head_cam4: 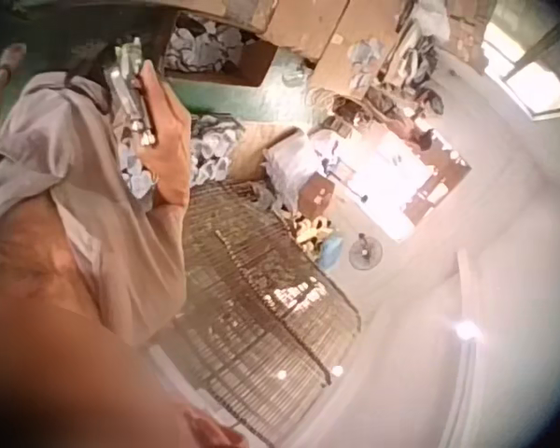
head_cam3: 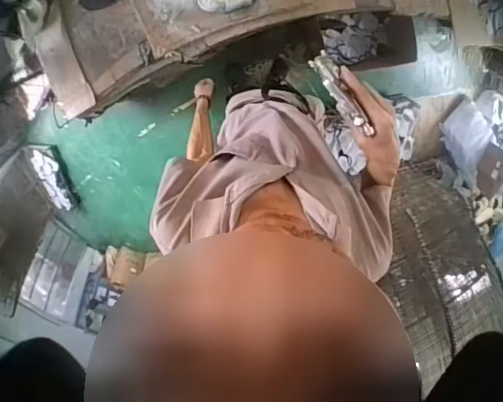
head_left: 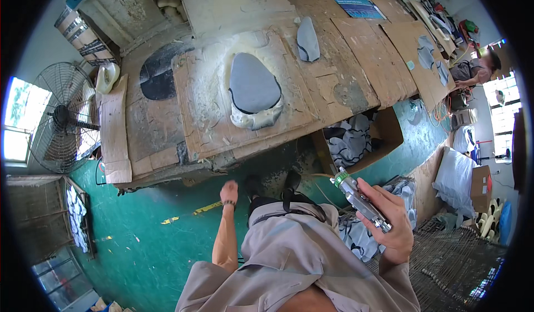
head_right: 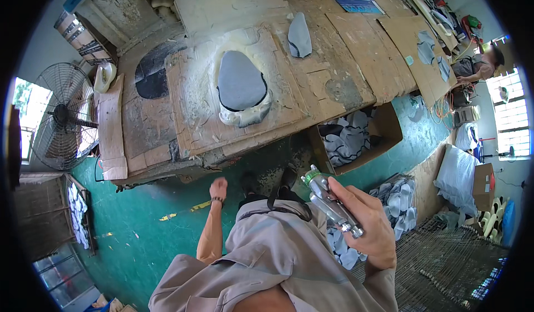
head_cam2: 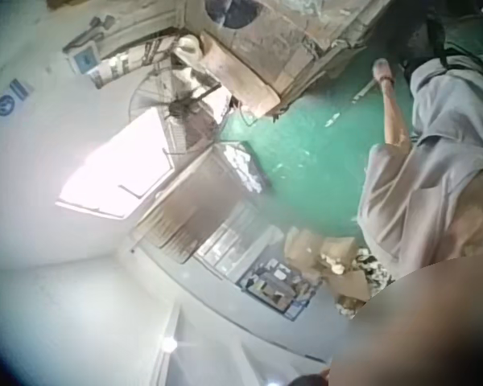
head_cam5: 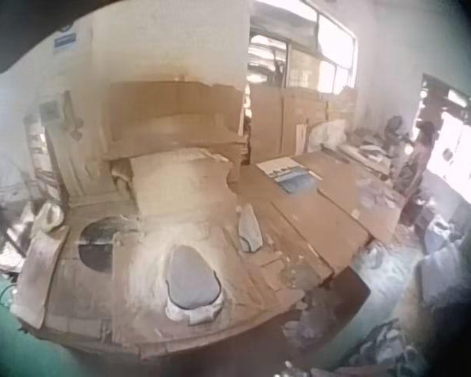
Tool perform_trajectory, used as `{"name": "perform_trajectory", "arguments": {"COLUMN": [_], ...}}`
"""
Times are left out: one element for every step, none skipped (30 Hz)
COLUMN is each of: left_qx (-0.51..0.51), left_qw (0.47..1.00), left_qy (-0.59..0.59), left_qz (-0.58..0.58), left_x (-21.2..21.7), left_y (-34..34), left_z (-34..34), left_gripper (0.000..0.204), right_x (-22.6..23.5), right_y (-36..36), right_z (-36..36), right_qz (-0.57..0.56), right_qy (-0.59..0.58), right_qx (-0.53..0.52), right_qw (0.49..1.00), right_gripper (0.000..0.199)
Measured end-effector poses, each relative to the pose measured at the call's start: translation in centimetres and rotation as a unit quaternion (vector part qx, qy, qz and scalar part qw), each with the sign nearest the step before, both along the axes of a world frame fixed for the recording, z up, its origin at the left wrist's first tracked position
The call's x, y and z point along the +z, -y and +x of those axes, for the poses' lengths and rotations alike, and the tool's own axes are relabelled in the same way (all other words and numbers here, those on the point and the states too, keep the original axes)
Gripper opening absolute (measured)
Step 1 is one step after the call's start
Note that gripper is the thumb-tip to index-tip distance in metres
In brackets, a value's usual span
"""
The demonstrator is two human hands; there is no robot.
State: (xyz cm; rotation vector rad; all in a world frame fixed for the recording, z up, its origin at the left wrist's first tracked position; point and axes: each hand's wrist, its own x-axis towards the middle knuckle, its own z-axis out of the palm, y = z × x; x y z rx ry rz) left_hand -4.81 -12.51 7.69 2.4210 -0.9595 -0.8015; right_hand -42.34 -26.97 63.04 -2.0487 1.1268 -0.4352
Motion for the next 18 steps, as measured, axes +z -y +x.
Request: {"name": "perform_trajectory", "arguments": {"left_qx": [0.011,-0.008,-0.007,-0.012,-0.018,-0.026,-0.066,-0.105,-0.041,0.033,0.120,0.325,0.326,0.331,0.292,0.255,0.220,0.183], "left_qw": [0.989,0.971,0.955,0.906,0.858,0.797,0.763,0.724,0.747,0.767,0.817,0.758,0.718,0.675,0.697,0.716,0.726,0.733], "left_qy": [-0.061,-0.075,-0.156,-0.323,-0.429,-0.532,-0.589,-0.643,-0.600,-0.543,-0.377,-0.215,-0.234,-0.244,-0.242,-0.232,-0.283,-0.338], "left_qz": [-0.136,-0.225,-0.251,-0.273,-0.281,-0.286,-0.257,-0.228,-0.283,-0.340,-0.419,-0.523,-0.569,-0.613,-0.608,-0.607,-0.586,-0.561], "left_x": [3.3,7.6,9.6,12.4,16.0,19.7,21.9,23.1,21.8,18.7,16.3,16.9,18.1,19.6,20.9,21.8,22.1,21.8], "left_y": [4.9,9.3,11.9,15.4,19.1,22.9,25.9,29.0,31.6,33.8,31.4,34.8,37.1,37.0,35.6,33.4,31.2,29.3], "left_z": [-2.2,-3.4,-2.5,-2.7,-4.1,-5.5,-6.1,-6.4,-4.8,-1.0,14.3,12.8,10.8,10.0,9.8,9.9,9.3,7.9], "left_gripper": [0.025,0.029,0.032,0.035,0.037,0.038,0.036,0.035,0.038,0.040,0.044,0.043,0.043,0.044,0.042,0.039,0.036,0.033], "right_x": [-0.4,-0.5,-0.4,-0.7,-1.3,-1.2,-1.3,-1.2,-1.0,-0.6,0.7,0.3,-0.2,-0.3,-0.4,-0.4,-0.4,-0.4], "right_y": [-0.3,-0.7,-0.8,-0.9,-1.0,-1.2,-1.3,-1.5,-1.9,-2.2,-2.6,-2.3,-2.4,-2.4,-2.7,-2.8,-2.7,-2.7], "right_z": [-0.1,-0.2,0.1,-0.1,-0.4,-0.7,-0.9,-1.1,-0.8,-0.2,0.2,-0.4,-1.3,-2.0,-2.4,-2.5,-2.7,-3.1], "right_qz": [-0.003,-0.009,-0.012,-0.012,-0.009,-0.008,-0.010,-0.001,0.008,0.008,0.005,-0.001,0.005,0.009,0.015,0.015,0.008,0.001], "right_qy": [-0.012,-0.016,-0.011,-0.012,-0.008,-0.007,-0.009,-0.013,-0.013,-0.004,0.044,0.018,0.008,0.000,0.001,0.003,0.002,-0.003], "right_qx": [-0.014,-0.024,-0.014,-0.014,-0.019,-0.028,-0.032,-0.045,-0.045,-0.024,0.047,0.023,-0.005,-0.027,-0.035,-0.039,-0.039,-0.044], "right_qw": [1.000,1.000,1.000,1.000,1.000,1.000,0.999,0.999,0.999,1.000,0.998,1.000,1.000,1.000,0.999,0.999,0.999,0.999], "right_gripper": [0.077,0.076,0.075,0.075,0.074,0.073,0.073,0.069,0.065,0.065,0.065,0.064,0.076,0.078,0.080,0.080,0.081,0.083]}}
